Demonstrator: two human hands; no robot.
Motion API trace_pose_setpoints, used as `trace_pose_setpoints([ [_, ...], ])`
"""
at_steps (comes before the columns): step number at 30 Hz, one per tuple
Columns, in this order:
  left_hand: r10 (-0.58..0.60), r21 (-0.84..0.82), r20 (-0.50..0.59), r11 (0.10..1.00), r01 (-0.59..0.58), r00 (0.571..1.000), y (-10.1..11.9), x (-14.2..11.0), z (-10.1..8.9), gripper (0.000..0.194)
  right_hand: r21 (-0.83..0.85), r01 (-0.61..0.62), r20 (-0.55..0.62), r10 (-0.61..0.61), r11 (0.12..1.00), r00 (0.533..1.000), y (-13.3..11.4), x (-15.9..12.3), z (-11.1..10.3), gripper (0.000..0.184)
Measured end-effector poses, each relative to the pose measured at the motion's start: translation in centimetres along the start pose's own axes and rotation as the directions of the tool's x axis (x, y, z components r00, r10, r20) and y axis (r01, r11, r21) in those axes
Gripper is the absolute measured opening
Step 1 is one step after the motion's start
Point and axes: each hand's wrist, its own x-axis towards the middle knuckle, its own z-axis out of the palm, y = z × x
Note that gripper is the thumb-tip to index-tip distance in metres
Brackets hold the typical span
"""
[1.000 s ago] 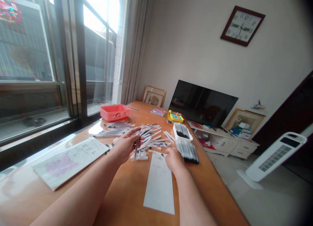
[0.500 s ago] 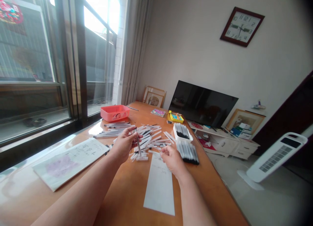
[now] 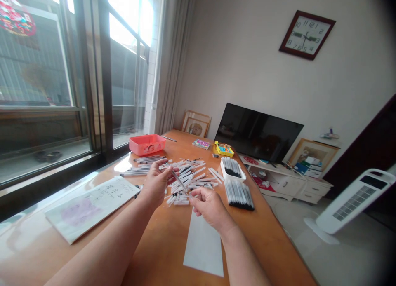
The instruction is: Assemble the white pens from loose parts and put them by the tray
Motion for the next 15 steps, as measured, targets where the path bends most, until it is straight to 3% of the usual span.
trace_pose_setpoints([
  [15, 0.021, 0.059, 0.021, 0.998, -0.022, 1.000, -0.26, -0.30, 0.33, 0.051, 0.096, 0.032, -0.008, -0.032, 0.995, 0.999, -0.33, -0.05, 0.39, 0.026],
])
